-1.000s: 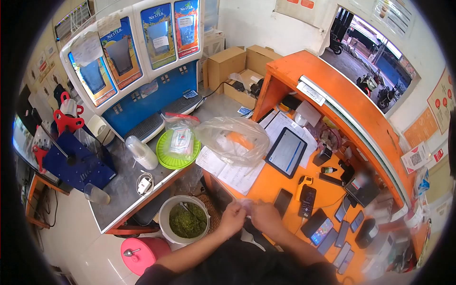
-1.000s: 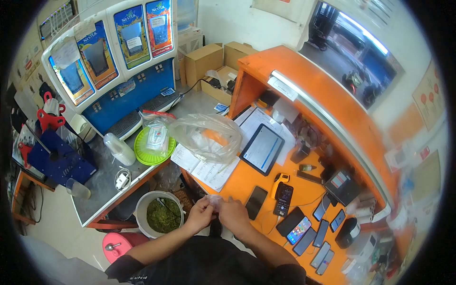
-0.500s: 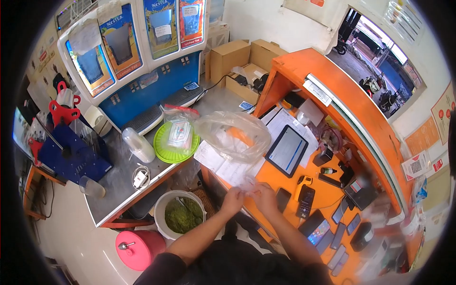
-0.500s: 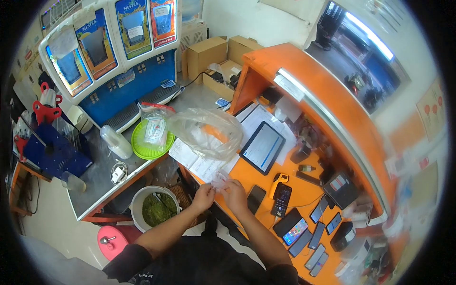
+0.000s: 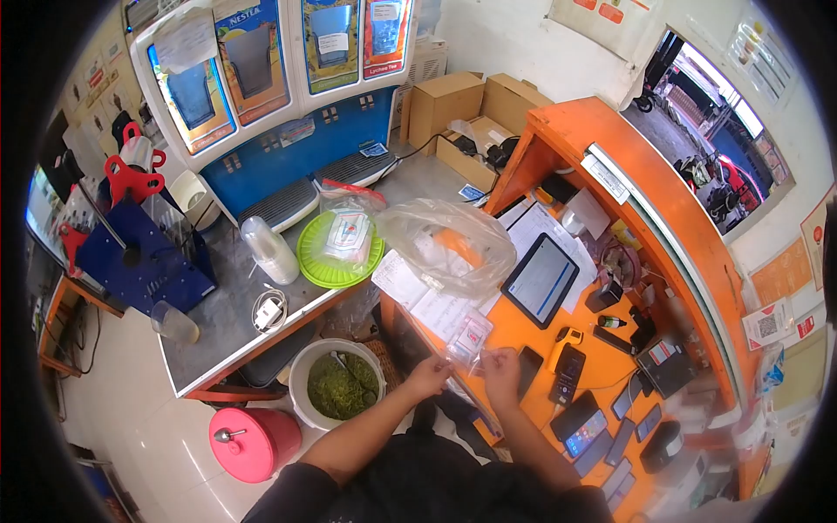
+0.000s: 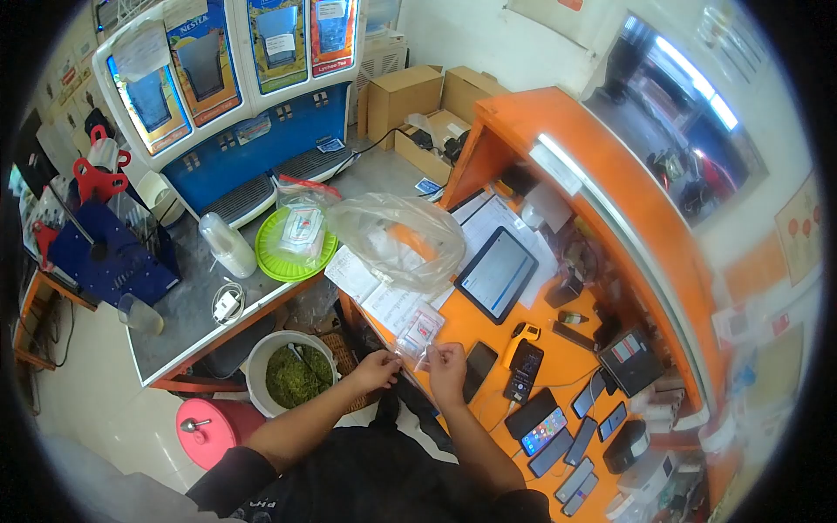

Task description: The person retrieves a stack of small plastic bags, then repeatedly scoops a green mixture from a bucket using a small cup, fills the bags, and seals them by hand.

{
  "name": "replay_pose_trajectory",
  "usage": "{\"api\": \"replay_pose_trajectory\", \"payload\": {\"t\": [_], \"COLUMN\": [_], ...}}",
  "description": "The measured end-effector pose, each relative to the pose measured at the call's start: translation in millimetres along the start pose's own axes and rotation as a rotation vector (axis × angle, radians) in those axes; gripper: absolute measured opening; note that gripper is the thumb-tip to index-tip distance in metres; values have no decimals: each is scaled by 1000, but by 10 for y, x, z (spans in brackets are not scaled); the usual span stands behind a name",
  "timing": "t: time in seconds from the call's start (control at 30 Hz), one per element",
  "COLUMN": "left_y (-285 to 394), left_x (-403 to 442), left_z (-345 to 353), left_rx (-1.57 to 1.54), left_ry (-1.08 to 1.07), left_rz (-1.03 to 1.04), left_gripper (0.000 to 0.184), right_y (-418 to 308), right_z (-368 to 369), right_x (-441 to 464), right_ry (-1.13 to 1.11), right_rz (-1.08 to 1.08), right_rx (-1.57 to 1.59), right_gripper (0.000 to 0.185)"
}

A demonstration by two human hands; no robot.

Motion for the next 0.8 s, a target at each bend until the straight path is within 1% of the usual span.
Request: {"api": "replay_pose_trajectory", "payload": {"t": [0.03, 0.07, 0.1, 0.13, 0.17, 0.2, 0.23, 0.27, 0.3, 0.33, 0.37, 0.43, 0.47, 0.5, 0.53, 0.57, 0.63, 0.67, 0.77, 0.8], "left_y": [26, 44, 93, 163, 207, 240, 235, 202, 136, 23, -83, -181, -221, -305, -392, -481, -433, -416, -604, -606], "left_x": [-70, -151, -252, -390, -570, -739, -881, -1019, -1135, -1231, -1337, -1600, -1708, -1769, -1810, -1860, -2021, -2097, -2256, -2350], "left_z": [-7, -16, -41, -85, -122, -159, -197, -234, -286, -375, -468, -647, -704, -760, -829, -903, -1016, -1082, -1264, -1302], "left_rx": [-1, -175, -347, -343, -597, -854, -858, -729, -599, -542, -547, -582, -635, -644, -750, -858, -898, -924, -959, -887], "left_ry": [1, 3, 4, 6, -123, -249, -238, -163, -87, 20, 36, 175, 265, 285, 351, 415, 444, 452, 489, 536], "left_rz": [2, -80, -163, -162, -194, -221, -219, -124, -31, -60, -52, -39, -34, -20, -56, -92, -64, -53, -42, -55], "left_gripper": [34, 32, 29, 29, 26, 24, 24, 21, 18, 13, 13, 12, 13, 13, 13, 14, 15, 17, 18, 17], "right_y": [4, 1, -33, -51, -47, -40, -28, -9, 78, 165, 244, 36, -118, -255, -336, -386, -419, -215, -107, -46], "right_z": [3, 13, 58, 108, 152, 217, 290, 357, 417, 488, 569, 799, 918, 1031, 1145, 1258, 1512, 1631, 1856, 1919], "right_x": [-16, -61, -152, -239, -318, -398, -472, -535, -578, -603, -613, -847, -941, -1031, -1099, -1157, -1312, -1306, -1416, -1450], "right_ry": [17, 15, -55, -125, -128, -283, -441, -456, -469, -472, -475, -493, -431, -348, -501, -524, -816, -787, -837, -855], "right_rz": [112, 109, 202, 297, 300, 340, 377, 354, 357, 267, 172, 159, -252, -675, -767, -786, -974, -1022, -1035, -1042], "right_rx": [183, 182, 327, 472, 474, 463, 450, 355, 354, 164, -26, -26, -318, -596, -609, -605, -855, -847, -846, -847], "right_gripper": [21, 21, 23, 25, 25, 26, 26, 31, 31, 33, 35, 34, 33, 31, 30, 30, 26, 23, 23, 23]}}
Point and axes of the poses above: each hand's wrist, its own x-axis towards the middle knuckle, its own z-axis out of the palm, y = z × x, the point moved 1 cm from there along x, towards the middle knuckle, and after that the axes turned 5 degrees about z, right-handed, at the moved point
